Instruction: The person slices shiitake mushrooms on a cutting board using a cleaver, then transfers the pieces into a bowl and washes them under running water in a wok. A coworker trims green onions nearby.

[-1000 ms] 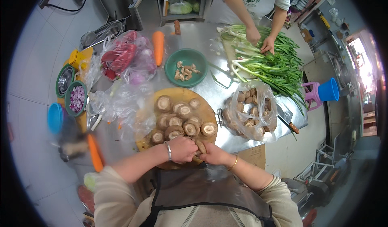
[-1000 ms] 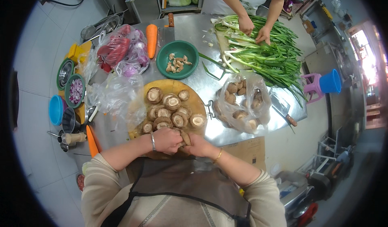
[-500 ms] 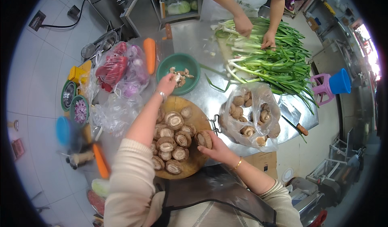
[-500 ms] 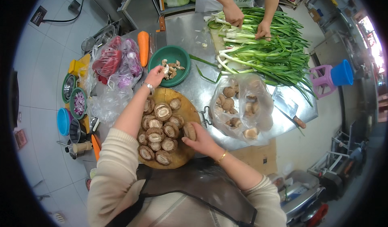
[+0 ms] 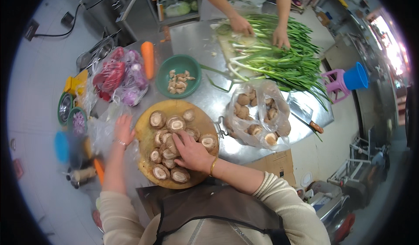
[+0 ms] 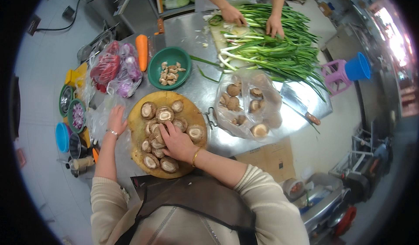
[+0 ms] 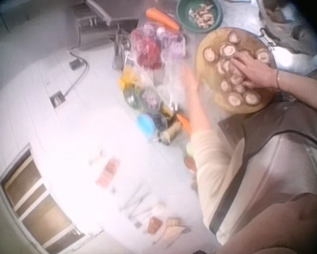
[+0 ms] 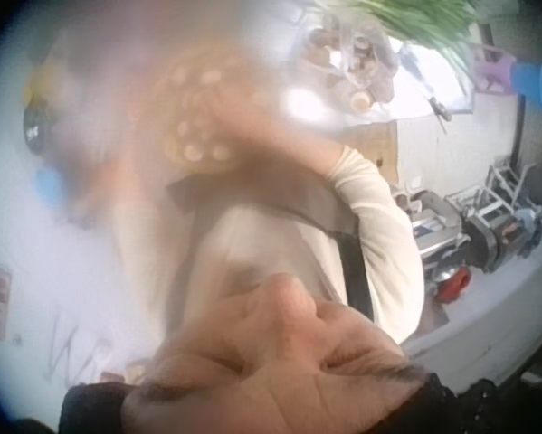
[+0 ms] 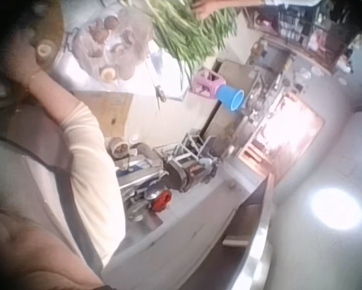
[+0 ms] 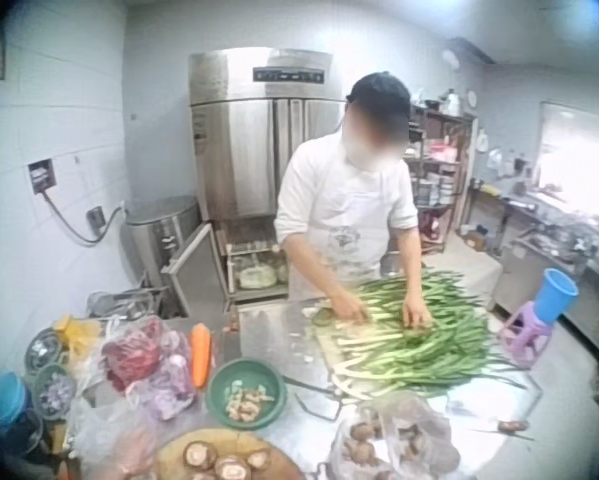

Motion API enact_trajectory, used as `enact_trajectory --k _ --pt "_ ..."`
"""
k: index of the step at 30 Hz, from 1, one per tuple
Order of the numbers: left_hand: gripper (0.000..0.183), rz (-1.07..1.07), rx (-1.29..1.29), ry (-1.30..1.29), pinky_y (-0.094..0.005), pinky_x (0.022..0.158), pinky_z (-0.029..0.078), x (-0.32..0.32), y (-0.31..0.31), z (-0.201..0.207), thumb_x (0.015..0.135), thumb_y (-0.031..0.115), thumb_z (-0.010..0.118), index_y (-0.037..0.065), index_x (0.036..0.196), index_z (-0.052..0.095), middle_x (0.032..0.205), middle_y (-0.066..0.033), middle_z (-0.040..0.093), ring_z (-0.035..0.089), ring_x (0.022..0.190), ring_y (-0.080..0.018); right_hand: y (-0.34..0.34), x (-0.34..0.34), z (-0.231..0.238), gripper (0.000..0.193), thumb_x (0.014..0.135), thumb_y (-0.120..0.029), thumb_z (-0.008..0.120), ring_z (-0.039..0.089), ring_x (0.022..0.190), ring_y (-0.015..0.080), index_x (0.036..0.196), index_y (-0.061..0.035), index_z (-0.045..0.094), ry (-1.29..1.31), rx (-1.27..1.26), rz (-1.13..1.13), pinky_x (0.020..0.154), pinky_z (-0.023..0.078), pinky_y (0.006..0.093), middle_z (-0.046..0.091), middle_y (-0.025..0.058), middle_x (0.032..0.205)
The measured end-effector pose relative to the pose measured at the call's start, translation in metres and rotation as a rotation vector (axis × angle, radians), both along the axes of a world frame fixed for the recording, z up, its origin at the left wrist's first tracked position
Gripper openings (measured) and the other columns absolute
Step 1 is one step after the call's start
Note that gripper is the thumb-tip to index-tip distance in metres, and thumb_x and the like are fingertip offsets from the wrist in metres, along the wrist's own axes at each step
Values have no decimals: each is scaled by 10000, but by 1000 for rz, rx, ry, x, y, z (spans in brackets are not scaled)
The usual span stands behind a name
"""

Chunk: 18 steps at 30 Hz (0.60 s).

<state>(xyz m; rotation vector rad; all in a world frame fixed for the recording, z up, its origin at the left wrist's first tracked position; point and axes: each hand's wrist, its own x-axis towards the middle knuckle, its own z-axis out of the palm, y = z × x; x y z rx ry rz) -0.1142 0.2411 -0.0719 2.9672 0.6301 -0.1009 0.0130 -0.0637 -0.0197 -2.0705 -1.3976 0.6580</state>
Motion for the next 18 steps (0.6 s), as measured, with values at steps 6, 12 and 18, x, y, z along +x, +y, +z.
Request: enact_trajectory --k 6,12,18 --pt "407 -270 -74 -470 -427 984 381 31 -21 32 745 30 591 -1 1146 527 1197 -173 525 473 1125 -361 -60 35 25 423 818 -118 609 541 957 325 1195 10 465 -93 467 -314 777 489 364 479 197 1134" --pt "313 -644 -539 -568 -395 847 467 143 -162 94 703 -36 517 31 993 611 981 -127 622 572 939 -306 -125 168 16 135 813 -11 474 571 791 304 919 -10 559 -44 117 -344 687 476 390 552 158 808" --pt "270 -814 -464 171 -380 853 466 279 -309 55 740 -21 513 25 984 618 978 -140 625 562 982 -305 -168 208 -24 315 691 -46 606 566 963 361 1002 -15 564 -462 -439 -456 760 477 468 564 167 1064"
